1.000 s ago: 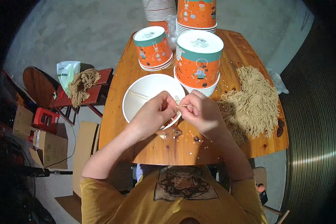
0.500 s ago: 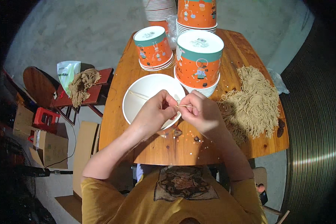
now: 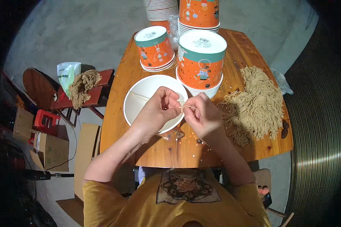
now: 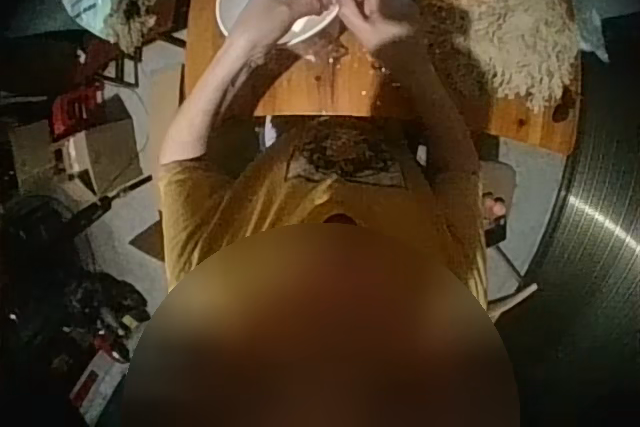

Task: Thread and tie strings onto paper cups as part of a manufacturing or packaging process.

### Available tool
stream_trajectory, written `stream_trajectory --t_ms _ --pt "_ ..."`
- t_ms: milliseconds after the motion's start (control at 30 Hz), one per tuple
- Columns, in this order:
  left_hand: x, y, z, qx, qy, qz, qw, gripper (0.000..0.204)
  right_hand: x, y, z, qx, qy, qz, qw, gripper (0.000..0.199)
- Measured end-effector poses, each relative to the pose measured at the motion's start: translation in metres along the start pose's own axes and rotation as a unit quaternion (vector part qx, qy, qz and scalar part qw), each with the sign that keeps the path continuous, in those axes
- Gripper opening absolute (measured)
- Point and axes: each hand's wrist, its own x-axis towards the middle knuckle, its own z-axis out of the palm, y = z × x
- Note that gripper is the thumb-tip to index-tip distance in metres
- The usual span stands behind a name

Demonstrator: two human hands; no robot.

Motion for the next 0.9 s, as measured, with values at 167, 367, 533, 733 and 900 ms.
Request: stream_trajectory --t_ms 167,367,533,733,900 --pt "-0.001 0.002 0.001 -0.006 -0.007 0.008 1.000 0.036 -0.006 0.011 0.006 0.126 -0.003 0.090 0.988 0.017" --pt "0.000 0.001 0.001 0.008 -0.005 0.011 1.000 0.037 -0.006 0.012 0.011 0.280 0.028 0.141 0.949 0.017" --pt "-0.001 0.004 0.002 -0.001 0.002 0.002 1.000 0.038 0.001 0.007 -0.004 0.028 0.035 -0.042 0.998 0.021" --pt "0.000 0.006 0.003 0.012 0.009 0.000 1.000 0.040 0.003 0.011 -0.018 -0.105 -0.012 -0.142 0.984 0.029" --pt "-0.002 0.009 0.005 -0.006 0.021 -0.021 1.000 0.039 0.009 0.001 -0.028 -0.215 -0.058 -0.215 0.951 0.032"
